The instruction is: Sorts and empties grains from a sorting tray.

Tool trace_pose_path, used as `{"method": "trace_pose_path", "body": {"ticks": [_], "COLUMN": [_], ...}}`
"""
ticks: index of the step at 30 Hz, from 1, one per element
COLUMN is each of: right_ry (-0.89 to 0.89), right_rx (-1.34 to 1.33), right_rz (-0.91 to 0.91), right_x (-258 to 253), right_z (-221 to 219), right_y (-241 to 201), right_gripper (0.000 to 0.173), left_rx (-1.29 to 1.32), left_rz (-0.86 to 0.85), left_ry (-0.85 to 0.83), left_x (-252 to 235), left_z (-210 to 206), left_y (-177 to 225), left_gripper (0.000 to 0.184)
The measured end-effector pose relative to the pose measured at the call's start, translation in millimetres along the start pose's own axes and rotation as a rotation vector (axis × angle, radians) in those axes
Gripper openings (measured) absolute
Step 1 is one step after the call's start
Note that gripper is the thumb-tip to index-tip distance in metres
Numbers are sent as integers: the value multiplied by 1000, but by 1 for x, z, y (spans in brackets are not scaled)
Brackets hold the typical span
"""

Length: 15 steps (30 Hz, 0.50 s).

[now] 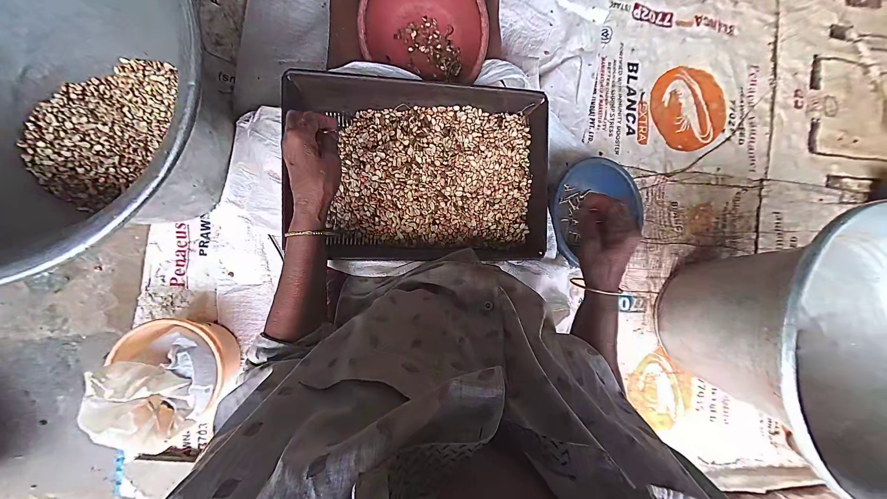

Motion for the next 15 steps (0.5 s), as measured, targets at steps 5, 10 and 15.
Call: {"method": "trace_pose_path", "body": {"ticks": [5,10,15], "right_ry": [-285,-378,-382], "right_rx": [79,275,242], "right_rz": [104,66,54], "right_x": [-46,-52,-53], "right_z": [-91,-125,-124], "right_y": [-45,-45,-41], "right_gripper": [21,18,16], "left_rx": [-56,-79,-50], "left_rz": [75,71,-306], "left_ry": [-273,-293,-473], "left_x": [-4,2,15], "left_z": [-43,-48,-74], "left_y": [2,7,61], "left_gripper": [30,29,15]}}
Point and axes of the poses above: each hand's wrist, its own x-axis away from the middle knuckle, its own z-axis out of the back of the hand, y = z × x, the point moved 7 cm from there along -x, towards the middle knuckle, and after that the axes turned 14 degrees about -y, right-handed, at the moved point
